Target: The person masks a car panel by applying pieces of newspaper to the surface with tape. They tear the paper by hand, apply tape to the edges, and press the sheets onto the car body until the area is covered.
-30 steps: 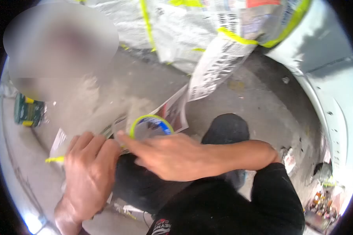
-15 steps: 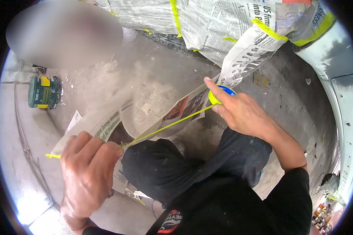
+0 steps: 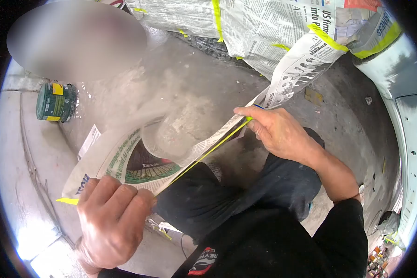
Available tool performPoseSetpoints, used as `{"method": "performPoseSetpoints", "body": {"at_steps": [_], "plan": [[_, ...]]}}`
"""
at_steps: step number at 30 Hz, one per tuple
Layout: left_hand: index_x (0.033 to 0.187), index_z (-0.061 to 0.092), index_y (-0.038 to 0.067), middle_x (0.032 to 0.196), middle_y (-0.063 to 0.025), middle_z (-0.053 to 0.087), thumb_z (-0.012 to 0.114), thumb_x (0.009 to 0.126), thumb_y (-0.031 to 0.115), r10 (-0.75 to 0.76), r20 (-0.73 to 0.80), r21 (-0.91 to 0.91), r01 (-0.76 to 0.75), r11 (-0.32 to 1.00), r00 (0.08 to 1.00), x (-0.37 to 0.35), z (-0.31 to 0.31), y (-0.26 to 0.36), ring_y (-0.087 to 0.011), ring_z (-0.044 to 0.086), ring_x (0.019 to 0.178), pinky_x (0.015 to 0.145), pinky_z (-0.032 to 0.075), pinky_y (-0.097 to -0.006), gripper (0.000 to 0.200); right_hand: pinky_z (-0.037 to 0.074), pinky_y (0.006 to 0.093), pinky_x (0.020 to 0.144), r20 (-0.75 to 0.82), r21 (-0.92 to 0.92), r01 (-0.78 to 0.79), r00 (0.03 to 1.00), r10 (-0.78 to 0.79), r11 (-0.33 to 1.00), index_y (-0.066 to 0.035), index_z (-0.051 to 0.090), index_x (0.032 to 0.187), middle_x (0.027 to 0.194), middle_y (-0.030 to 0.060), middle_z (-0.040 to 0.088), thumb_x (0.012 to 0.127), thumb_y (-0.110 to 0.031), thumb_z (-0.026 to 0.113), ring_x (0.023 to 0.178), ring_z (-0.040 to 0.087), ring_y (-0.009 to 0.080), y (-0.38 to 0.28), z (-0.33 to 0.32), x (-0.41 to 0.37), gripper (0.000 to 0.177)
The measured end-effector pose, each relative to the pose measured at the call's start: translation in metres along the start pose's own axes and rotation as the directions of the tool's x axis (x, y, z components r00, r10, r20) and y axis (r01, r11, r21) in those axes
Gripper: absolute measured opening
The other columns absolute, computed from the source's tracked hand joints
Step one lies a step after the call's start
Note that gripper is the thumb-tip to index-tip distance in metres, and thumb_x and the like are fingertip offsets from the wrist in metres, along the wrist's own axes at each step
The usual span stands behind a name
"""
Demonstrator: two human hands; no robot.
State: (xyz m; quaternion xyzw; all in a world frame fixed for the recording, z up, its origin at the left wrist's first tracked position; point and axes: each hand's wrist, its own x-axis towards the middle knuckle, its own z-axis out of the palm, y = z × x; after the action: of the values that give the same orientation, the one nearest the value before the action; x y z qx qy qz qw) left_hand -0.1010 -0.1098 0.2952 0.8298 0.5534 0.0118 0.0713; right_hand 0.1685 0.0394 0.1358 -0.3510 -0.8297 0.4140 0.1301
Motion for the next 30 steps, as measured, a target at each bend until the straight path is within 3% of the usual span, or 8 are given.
{"method": "performPoseSetpoints", "body": {"at_steps": [2,6,9,11,16,19,26,30], "plan": [[0.084,0.066,0.005,0.069,-0.0039,0.052,0.072,0.067,0.009,0.0,-0.006,0.0,0.0,1.0,1.0,-0.005,0.001,0.001,-0.0221,0.051,0.063,0.056,0.036,-0.0371,0.019,0.052,0.0533,0.071,-0.027,-0.014,0.01,1.0,-0.01,1.0,-0.004,0.061,0.121,0.09,0.0276,0.067,0.093,-0.005,0.057,0.081,0.065,0.0482,-0.001,0.005,0.003,0.028],[0.087,0.068,0.003,0.068,-0.0049,0.053,0.071,0.068,0.006,-0.009,-0.026,-0.024,0.009,1.0,1.0,-0.014,0.0,-0.001,-0.0227,0.051,0.061,0.054,0.037,-0.0372,0.02,0.053,0.0495,0.07,-0.18,-0.075,0.095,0.978,-0.108,0.993,-0.006,0.062,0.115,0.089,0.0227,0.068,0.092,-0.004,0.06,0.082,0.066,0.0437,-0.002,0.017,0.011,0.023],[0.089,0.069,0.002,0.066,-0.0065,0.054,0.07,0.072,0.002,-0.224,-0.154,0.009,0.228,0.974,0.962,-0.032,0.014,-0.014,-0.0242,0.052,0.06,0.054,0.039,-0.0384,0.017,0.053,0.0433,0.066,-0.219,-0.237,0.087,0.966,-0.14,0.968,-0.008,0.064,0.113,0.086,0.0166,0.068,0.091,-0.002,0.063,0.078,0.067,0.0365,-0.013,0.012,0.015,0.023],[0.108,0.075,0.003,0.067,-0.0095,0.057,0.067,0.076,-0.007,-0.382,-0.169,-0.108,0.368,0.924,0.909,-0.046,0.027,-0.041,-0.0243,0.053,0.06,0.057,0.044,-0.0377,0.035,0.053,0.0441,0.065,-0.205,-0.341,0.085,0.965,-0.163,0.936,-0.009,0.065,0.11,0.087,0.015,0.067,0.09,-0.002,0.063,0.078,0.067,0.036,-0.032,0.004,0.016,0.021],[0.127,0.07,0.012,0.072,-0.0132,0.063,0.073,0.075,-0.009,-0.508,-0.111,-0.343,0.446,0.826,0.854,-0.068,0.053,-0.094,-0.0236,0.058,0.065,0.063,0.047,-0.0344,0.056,0.056,0.0431,0.063,-0.108,-0.493,0.168,0.962,-0.252,0.854,-0.006,0.059,0.097,0.08,0.0153,0.063,0.085,-0.008,0.062,0.076,0.068,0.0332,-0.069,0.006,0.023,0.012],[0.131,0.067,0.011,0.071,-0.0127,0.064,0.073,0.075,-0.009,-0.678,-0.02,-0.448,0.6,0.663,0.735,-0.059,0.043,-0.098,-0.0236,0.059,0.067,0.069,0.049,-0.0339,0.06,0.056,0.0425,0.063,-0.088,-0.512,0.187,0.96,-0.267,0.838,-0.005,0.059,0.096,0.08,0.0162,0.063,0.086,-0.008,0.063,0.076,0.067,0.0335,-0.074,0.01,0.029,0.011],[0.138,0.06,0.009,0.081,-0.0164,0.069,0.078,0.078,0.006,-0.561,0.177,-0.223,0.588,0.777,0.808,-0.073,0.049,-0.141,-0.0292,0.066,0.075,0.078,0.051,-0.0363,0.063,0.056,0.0423,0.066,-0.088,-0.515,0.164,0.966,-0.242,0.841,-0.004,0.059,0.093,0.079,0.0159,0.064,0.087,-0.011,0.062,0.073,0.068,0.0327,-0.065,0.019,0.017,0.009],[0.123,0.066,0.004,0.097,-0.0183,0.07,0.086,0.071,0.023,-0.317,-0.107,-0.243,0.284,0.927,0.942,-0.021,0.054,-0.089,-0.0339,0.068,0.091,0.078,0.054,-0.0424,0.059,0.055,0.0405,0.065,-0.024,-0.601,0.225,0.954,-0.299,0.767,-0.004,0.059,0.091,0.078,0.0145,0.064,0.086,-0.013,0.06,0.073,0.068,0.0291,-0.069,0.033,0.02,0.01]]}}
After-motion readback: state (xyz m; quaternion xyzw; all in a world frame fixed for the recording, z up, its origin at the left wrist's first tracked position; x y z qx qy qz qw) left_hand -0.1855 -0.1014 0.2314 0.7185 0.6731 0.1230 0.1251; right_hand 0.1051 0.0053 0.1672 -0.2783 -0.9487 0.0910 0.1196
